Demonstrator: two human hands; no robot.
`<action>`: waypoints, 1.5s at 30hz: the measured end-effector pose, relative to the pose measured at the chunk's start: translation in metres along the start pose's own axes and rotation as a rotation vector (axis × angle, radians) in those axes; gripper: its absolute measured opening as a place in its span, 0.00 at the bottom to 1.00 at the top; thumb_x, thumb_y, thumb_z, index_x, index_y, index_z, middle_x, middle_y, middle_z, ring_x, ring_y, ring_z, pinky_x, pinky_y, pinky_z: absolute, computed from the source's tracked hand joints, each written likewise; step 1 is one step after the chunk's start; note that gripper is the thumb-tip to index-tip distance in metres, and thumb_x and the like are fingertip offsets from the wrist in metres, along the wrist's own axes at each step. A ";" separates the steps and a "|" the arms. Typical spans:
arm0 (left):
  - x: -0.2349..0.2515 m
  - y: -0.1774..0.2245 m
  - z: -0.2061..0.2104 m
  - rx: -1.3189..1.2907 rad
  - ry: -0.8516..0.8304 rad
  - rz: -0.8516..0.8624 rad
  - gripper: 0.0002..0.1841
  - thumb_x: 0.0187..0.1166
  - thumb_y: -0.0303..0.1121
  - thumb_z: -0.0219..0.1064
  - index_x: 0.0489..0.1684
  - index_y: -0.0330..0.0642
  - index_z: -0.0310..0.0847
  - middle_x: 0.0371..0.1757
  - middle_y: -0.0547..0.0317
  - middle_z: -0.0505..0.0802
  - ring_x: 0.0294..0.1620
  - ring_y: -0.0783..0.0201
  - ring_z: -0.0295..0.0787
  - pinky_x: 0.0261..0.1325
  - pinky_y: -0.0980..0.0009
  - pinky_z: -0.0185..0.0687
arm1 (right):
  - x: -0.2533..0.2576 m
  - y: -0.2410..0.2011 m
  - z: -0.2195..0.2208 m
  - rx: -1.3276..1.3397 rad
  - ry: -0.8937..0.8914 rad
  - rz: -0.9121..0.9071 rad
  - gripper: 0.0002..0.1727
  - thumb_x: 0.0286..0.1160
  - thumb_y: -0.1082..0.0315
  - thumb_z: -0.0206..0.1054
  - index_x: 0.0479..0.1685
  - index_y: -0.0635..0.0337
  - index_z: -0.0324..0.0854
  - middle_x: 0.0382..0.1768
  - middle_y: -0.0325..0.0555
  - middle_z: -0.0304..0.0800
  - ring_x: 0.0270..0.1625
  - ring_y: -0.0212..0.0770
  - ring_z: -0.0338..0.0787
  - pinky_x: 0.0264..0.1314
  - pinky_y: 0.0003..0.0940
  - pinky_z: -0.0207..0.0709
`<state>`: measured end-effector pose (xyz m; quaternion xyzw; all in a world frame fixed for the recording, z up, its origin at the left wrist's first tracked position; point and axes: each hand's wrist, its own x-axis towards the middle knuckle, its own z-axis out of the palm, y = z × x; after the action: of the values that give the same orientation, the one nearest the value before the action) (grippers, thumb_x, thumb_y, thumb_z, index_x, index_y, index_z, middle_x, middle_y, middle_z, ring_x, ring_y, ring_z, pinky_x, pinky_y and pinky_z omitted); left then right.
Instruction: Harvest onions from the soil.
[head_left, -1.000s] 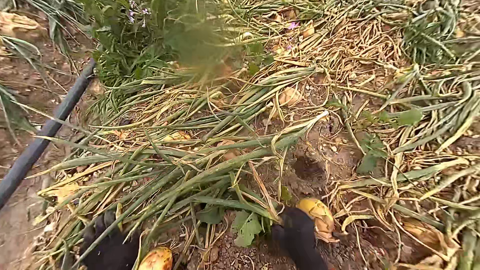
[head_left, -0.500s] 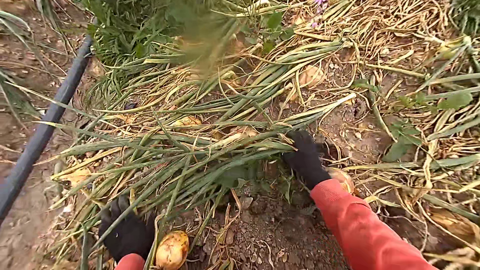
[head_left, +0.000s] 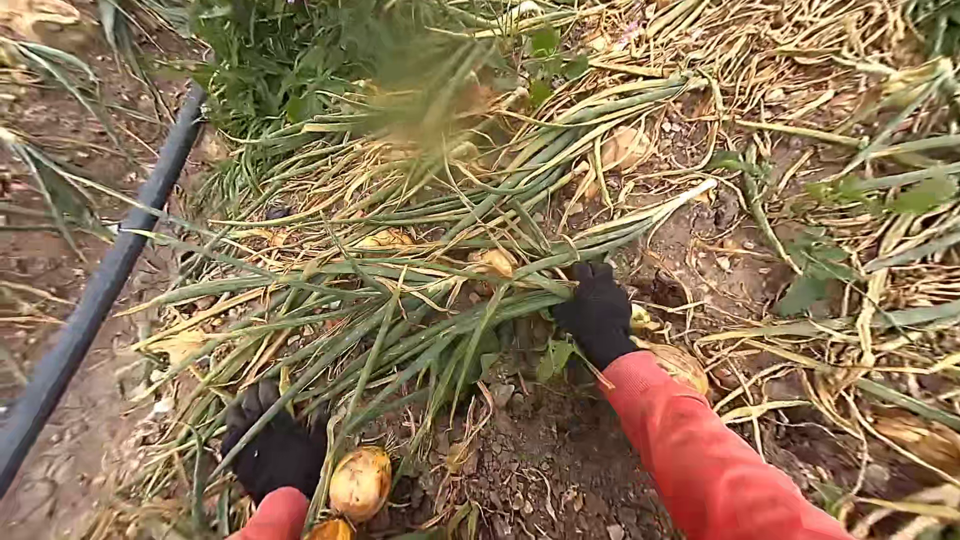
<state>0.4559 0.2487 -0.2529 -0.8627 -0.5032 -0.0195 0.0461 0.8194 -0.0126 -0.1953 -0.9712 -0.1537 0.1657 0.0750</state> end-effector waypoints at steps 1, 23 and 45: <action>0.000 0.003 -0.004 -0.009 -0.036 -0.016 0.51 0.67 0.58 0.72 0.89 0.37 0.58 0.89 0.35 0.67 0.91 0.34 0.55 0.87 0.37 0.53 | 0.016 -0.005 -0.001 -0.023 0.045 -0.083 0.41 0.55 0.59 0.84 0.74 0.64 0.76 0.71 0.72 0.75 0.64 0.72 0.84 0.54 0.70 0.81; 0.004 0.013 -0.023 -0.059 -0.221 -0.091 0.35 0.84 0.37 0.63 0.91 0.34 0.57 0.90 0.30 0.63 0.92 0.32 0.53 0.89 0.36 0.46 | -0.055 -0.042 0.023 0.349 0.345 -0.492 0.23 0.50 0.68 0.80 0.48 0.71 0.88 0.47 0.67 0.91 0.51 0.67 0.92 0.49 0.67 0.82; -0.007 0.009 -0.017 -0.105 0.027 -0.035 0.49 0.76 0.62 0.56 0.91 0.31 0.55 0.91 0.30 0.60 0.90 0.29 0.56 0.85 0.31 0.50 | -0.076 0.050 -0.053 0.973 0.516 -0.111 0.16 0.76 0.68 0.67 0.57 0.69 0.76 0.39 0.37 0.82 0.40 0.23 0.84 0.46 0.25 0.83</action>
<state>0.4604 0.2366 -0.2373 -0.8546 -0.5159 -0.0585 0.0072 0.7835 -0.0889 -0.1327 -0.8240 -0.0871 -0.0299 0.5591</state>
